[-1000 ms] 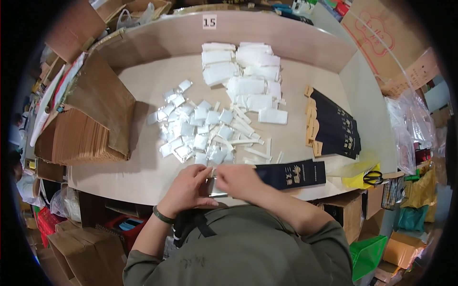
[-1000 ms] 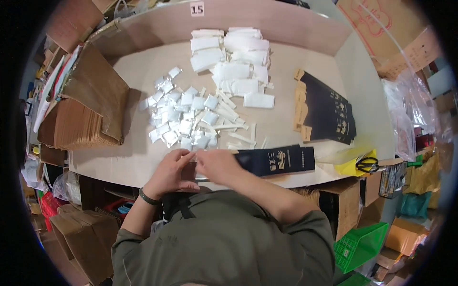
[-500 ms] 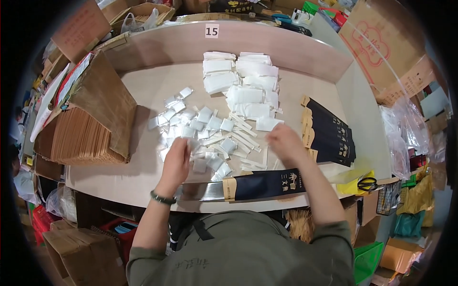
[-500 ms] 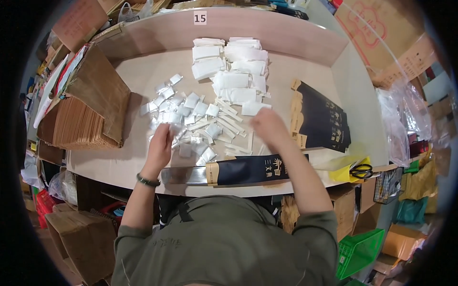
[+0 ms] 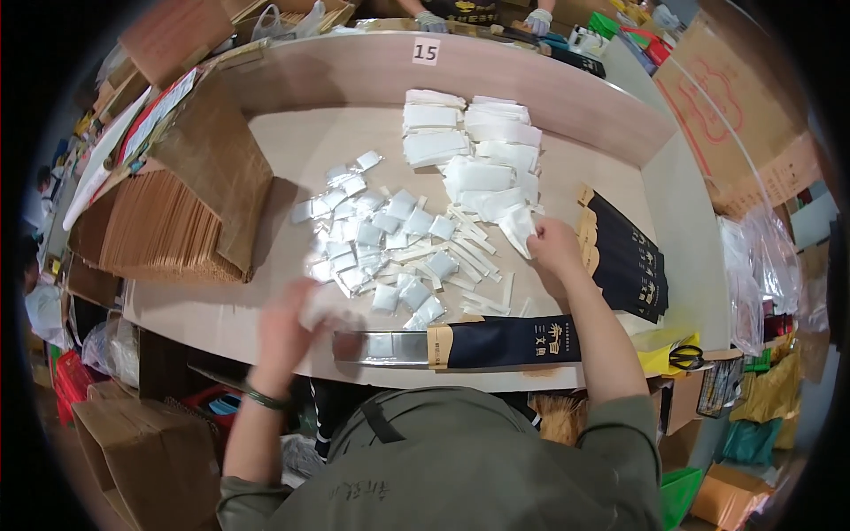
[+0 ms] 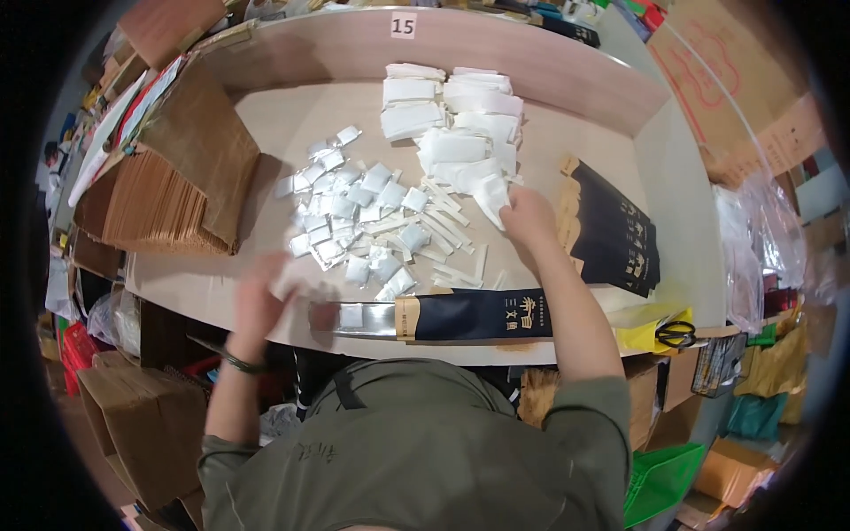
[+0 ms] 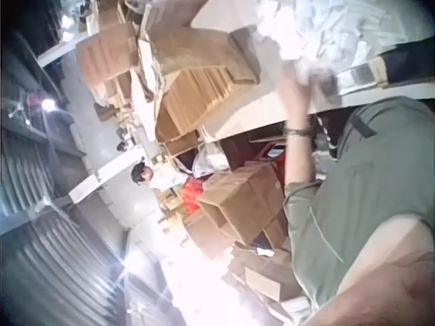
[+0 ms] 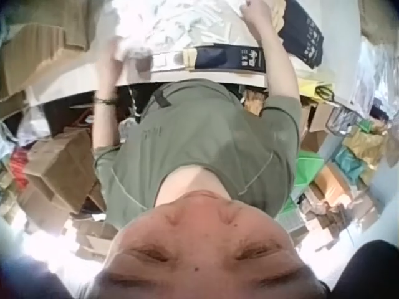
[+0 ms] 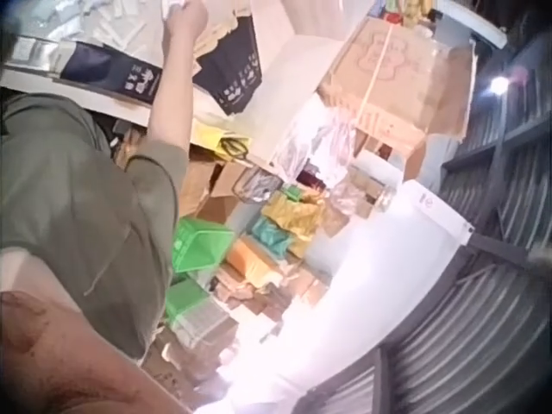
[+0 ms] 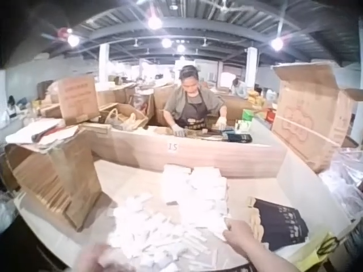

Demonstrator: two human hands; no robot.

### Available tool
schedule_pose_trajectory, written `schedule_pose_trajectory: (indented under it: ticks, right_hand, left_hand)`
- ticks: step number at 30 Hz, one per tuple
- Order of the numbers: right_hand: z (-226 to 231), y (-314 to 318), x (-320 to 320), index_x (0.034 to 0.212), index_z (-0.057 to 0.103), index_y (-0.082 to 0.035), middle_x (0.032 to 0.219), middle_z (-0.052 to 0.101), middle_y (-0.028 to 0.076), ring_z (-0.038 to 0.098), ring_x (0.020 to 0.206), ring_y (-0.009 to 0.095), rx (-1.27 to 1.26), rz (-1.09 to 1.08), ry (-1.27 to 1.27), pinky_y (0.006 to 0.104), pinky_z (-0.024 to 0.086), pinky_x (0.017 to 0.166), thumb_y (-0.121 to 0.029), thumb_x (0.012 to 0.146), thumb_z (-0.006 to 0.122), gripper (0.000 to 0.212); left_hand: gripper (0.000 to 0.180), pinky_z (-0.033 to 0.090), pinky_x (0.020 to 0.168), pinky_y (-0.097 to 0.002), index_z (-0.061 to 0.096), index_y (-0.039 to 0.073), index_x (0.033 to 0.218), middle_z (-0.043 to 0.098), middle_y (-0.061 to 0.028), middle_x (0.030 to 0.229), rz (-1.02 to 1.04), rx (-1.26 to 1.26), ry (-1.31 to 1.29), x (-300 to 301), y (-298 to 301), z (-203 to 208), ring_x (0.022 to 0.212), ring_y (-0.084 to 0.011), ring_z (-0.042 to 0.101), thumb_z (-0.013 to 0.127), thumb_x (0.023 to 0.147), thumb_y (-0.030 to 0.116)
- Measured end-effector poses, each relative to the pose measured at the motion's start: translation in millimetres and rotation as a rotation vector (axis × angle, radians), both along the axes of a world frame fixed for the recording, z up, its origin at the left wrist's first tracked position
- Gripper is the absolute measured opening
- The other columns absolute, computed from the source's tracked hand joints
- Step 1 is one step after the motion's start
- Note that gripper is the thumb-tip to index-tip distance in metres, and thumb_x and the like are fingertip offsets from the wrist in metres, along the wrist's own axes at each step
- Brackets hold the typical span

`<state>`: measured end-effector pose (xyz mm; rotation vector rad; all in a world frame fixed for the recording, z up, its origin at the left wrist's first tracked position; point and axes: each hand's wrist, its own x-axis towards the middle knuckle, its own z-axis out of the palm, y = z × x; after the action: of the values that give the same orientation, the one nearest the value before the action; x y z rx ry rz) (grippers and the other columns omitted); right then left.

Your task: Packaging pairs of chopsticks into paper sleeves at a manufacturing workstation.

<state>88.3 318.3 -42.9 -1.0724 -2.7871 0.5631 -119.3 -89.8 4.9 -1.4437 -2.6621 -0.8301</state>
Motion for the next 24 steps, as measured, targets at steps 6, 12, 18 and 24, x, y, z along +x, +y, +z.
schedule_pose_trajectory:
  ticks: [6, 12, 18, 24]
  right_hand:
    - [34.9, -90.4, -13.7, 0.085, 0.068, -0.001, 0.066, 0.061, 0.002, 0.055, 0.059, 0.011, -0.673, -0.079, 0.336, 0.0276, 0.045, 0.056, -0.009, 0.077, 0.065, 0.012]
    - [39.2, -218.0, -43.5, 0.081, 0.064, -0.002, 0.074, 0.064, 0.011, 0.063, 0.067, 0.028, -0.229, 0.503, 0.202, 0.0396, 0.050, 0.061, -0.019, 0.085, 0.062, 0.017]
    - [38.9, -225.4, -36.7, 0.084, 0.065, -0.009, 0.082, 0.061, 0.011, 0.063, 0.085, 0.033, -0.137, 0.686, -0.122, 0.0445, 0.052, 0.074, -0.019, 0.090, 0.060, 0.013]
    - [35.6, -223.8, -48.5, 0.095, 0.068, -0.006, 0.088, 0.066, 0.015, 0.063, 0.085, 0.034, -0.333, 0.649, -0.097, 0.0412, 0.050, 0.074, -0.022, 0.090, 0.063, 0.017]
  left_hand:
    - [0.023, 0.053, 0.075, -0.0399, 0.069, 0.004, 0.106, 0.069, -0.0156, 0.092, 0.540, 0.065, 0.386, -167.3, -59.2, 66.8, 0.085, -0.0318, 0.067, 0.065, 0.088, 0.019]
    - [0.021, 0.052, 0.076, -0.0478, 0.073, 0.007, 0.098, 0.068, -0.0232, 0.090, 0.439, -0.155, 0.234, -222.8, -49.7, 32.1, 0.088, -0.0422, 0.064, 0.060, 0.085, 0.017]
    - [0.021, 0.051, 0.075, -0.0505, 0.064, 0.004, 0.101, 0.067, -0.0238, 0.092, 0.383, -0.275, 0.262, -231.2, -60.9, 35.8, 0.088, -0.0433, 0.064, 0.056, 0.085, 0.015]
    - [0.022, 0.051, 0.074, -0.0518, 0.060, -0.001, 0.104, 0.066, -0.0256, 0.094, 0.327, -0.417, 0.360, -219.6, -59.5, 47.4, 0.088, -0.0451, 0.064, 0.053, 0.086, 0.011]
